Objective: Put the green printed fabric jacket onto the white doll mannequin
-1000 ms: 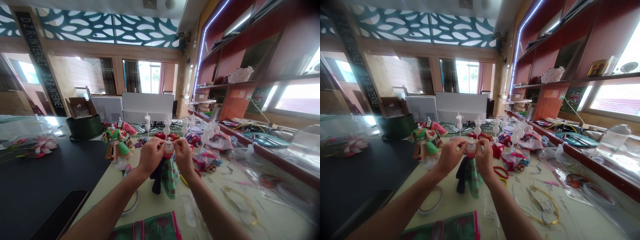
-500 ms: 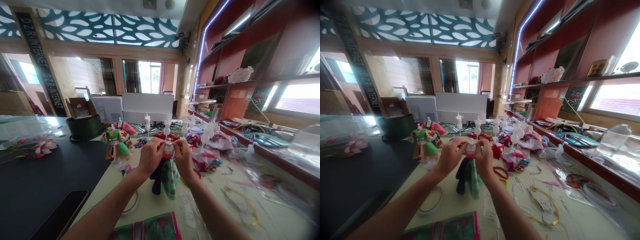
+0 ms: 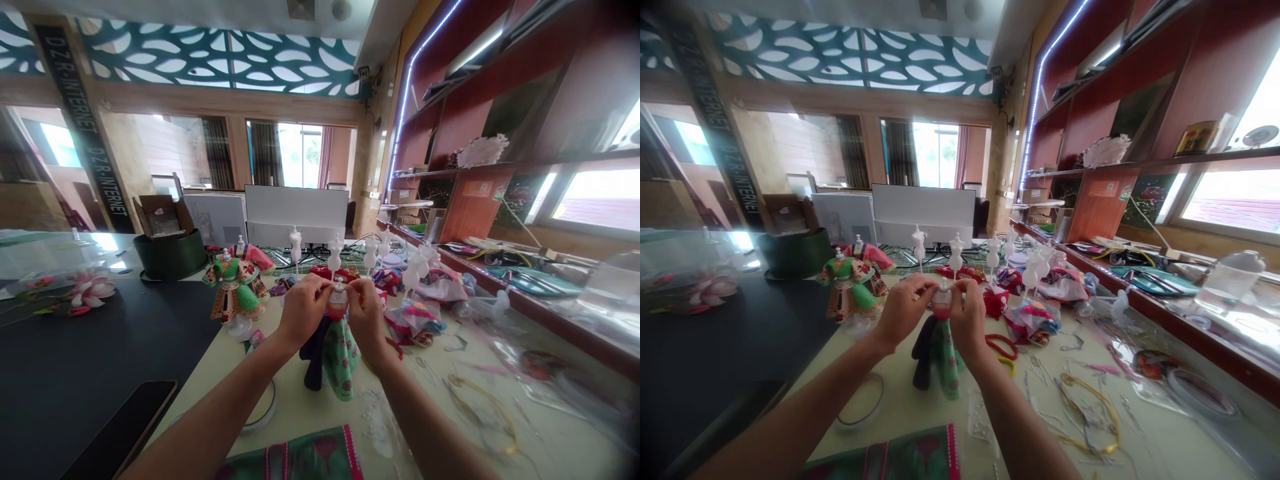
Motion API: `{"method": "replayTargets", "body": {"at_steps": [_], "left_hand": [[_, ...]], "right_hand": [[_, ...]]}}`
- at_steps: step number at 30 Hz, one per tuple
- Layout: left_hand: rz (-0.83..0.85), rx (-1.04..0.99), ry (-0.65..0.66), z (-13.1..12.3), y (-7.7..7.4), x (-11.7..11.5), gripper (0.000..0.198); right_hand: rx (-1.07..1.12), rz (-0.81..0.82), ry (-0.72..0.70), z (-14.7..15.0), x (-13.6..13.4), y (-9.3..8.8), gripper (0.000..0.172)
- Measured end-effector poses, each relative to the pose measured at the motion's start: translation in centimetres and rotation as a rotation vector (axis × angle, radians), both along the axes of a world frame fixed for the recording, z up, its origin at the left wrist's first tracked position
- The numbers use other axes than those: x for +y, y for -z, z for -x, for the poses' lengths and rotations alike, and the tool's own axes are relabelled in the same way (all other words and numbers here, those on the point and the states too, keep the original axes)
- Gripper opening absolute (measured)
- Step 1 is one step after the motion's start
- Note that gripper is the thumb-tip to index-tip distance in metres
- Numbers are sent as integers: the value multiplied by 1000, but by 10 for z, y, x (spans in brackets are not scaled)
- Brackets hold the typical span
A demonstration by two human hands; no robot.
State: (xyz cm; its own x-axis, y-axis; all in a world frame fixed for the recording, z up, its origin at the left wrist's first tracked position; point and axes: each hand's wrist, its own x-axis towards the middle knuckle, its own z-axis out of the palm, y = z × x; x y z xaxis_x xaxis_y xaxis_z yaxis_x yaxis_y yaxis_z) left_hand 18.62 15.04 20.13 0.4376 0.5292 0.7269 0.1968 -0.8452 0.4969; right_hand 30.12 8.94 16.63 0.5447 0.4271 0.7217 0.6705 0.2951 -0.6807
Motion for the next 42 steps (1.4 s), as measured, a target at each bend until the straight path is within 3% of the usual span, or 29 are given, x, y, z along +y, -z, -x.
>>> {"method": "replayTargets", "body": {"at_steps": [10, 19, 28, 42], "left_hand": [[270, -7, 171, -3, -6, 11, 14], [364, -80, 193, -4, -6, 8, 11], [477, -97, 298, -1, 3, 6, 22], [522, -158, 365, -1, 10, 8, 18]], "right_hand": [[-20, 0, -22, -4, 2, 1, 10], [-14, -5, -36, -3, 3, 2, 9], [21, -3, -60, -3, 4, 3, 9], [180, 33, -291, -15, 14, -6, 16]]}}
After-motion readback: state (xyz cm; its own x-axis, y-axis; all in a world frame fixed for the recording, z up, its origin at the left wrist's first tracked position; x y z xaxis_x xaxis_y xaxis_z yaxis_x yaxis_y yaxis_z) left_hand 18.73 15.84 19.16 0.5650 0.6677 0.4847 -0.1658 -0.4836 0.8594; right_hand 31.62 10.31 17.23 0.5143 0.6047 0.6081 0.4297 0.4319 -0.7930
